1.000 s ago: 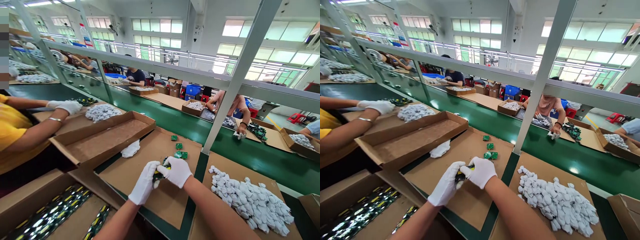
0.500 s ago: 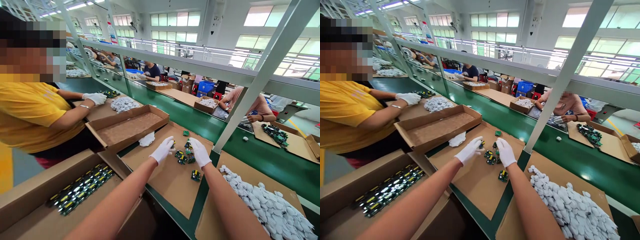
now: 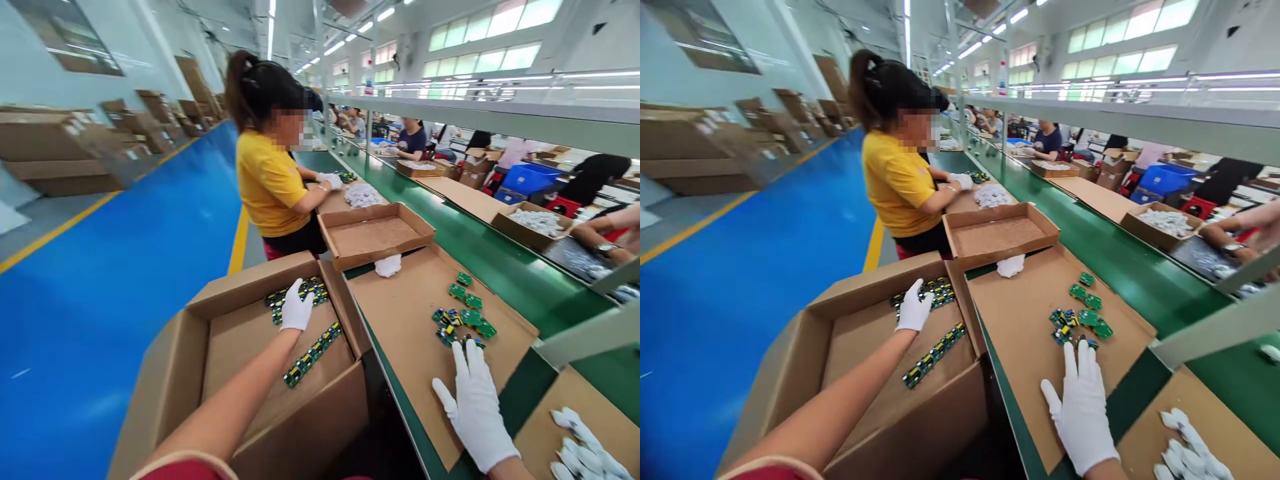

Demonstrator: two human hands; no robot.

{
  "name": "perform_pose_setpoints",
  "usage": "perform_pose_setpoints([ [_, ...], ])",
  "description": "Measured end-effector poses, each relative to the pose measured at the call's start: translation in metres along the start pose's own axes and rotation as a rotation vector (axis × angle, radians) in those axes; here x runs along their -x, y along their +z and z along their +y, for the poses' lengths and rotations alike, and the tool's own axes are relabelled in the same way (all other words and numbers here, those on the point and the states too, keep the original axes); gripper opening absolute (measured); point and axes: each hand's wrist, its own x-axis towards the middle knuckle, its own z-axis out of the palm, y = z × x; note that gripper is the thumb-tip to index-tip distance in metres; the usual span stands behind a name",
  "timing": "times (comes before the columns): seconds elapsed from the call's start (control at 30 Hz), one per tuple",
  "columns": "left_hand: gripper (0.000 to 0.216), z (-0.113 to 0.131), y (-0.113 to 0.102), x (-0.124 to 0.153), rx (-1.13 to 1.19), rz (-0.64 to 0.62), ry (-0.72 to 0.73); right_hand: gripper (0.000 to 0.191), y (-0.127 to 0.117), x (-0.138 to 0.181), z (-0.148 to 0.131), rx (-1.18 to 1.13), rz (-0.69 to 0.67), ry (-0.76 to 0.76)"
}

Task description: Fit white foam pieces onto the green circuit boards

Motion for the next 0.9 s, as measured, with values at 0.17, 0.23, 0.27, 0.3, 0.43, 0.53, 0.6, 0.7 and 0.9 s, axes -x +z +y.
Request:
perform_pose_setpoints([
  [0.17, 0.058, -0.084, -0.015, -0.009, -0.284, -0.122, -0.239, 0.067, -0.018, -0.026, -0.02, -0.058, 0.128, -0.085],
  [0.23, 0.053, -0.095, -0.011, -0.004, -0.347, -0.161, -0.234, 0.065, -0.02, -0.027, -0.025, -0.046, 0.217, -0.129],
  [0.27, 0.051, -0.098, -0.007, -0.001, -0.371, -0.175, -0.216, 0.064, -0.017, -0.027, -0.025, -0.025, 0.258, -0.167],
  [0.3, 0.049, -0.098, -0.001, 0.002, -0.392, -0.187, -0.193, 0.063, -0.013, -0.026, -0.024, 0.001, 0.293, -0.211],
  [0.43, 0.052, -0.092, 0.03, 0.019, -0.464, -0.226, -0.125, 0.055, 0.003, -0.025, -0.017, 0.068, 0.321, -0.25],
  [0.53, 0.058, -0.086, 0.053, 0.047, -0.488, -0.304, -0.032, 0.049, 0.002, -0.023, -0.018, 0.047, 0.297, -0.186],
  [0.6, 0.064, -0.083, 0.062, 0.069, -0.469, -0.412, 0.059, 0.046, -0.001, -0.022, -0.022, 0.008, 0.274, -0.177],
  [0.7, 0.071, -0.082, 0.063, 0.089, -0.428, -0.527, 0.172, 0.044, -0.004, -0.021, -0.025, -0.044, 0.264, -0.185],
  [0.9, 0.082, -0.091, 0.039, 0.074, 0.064, -0.608, -0.032, 0.04, -0.006, -0.017, -0.021, -0.11, 0.298, -0.236],
])
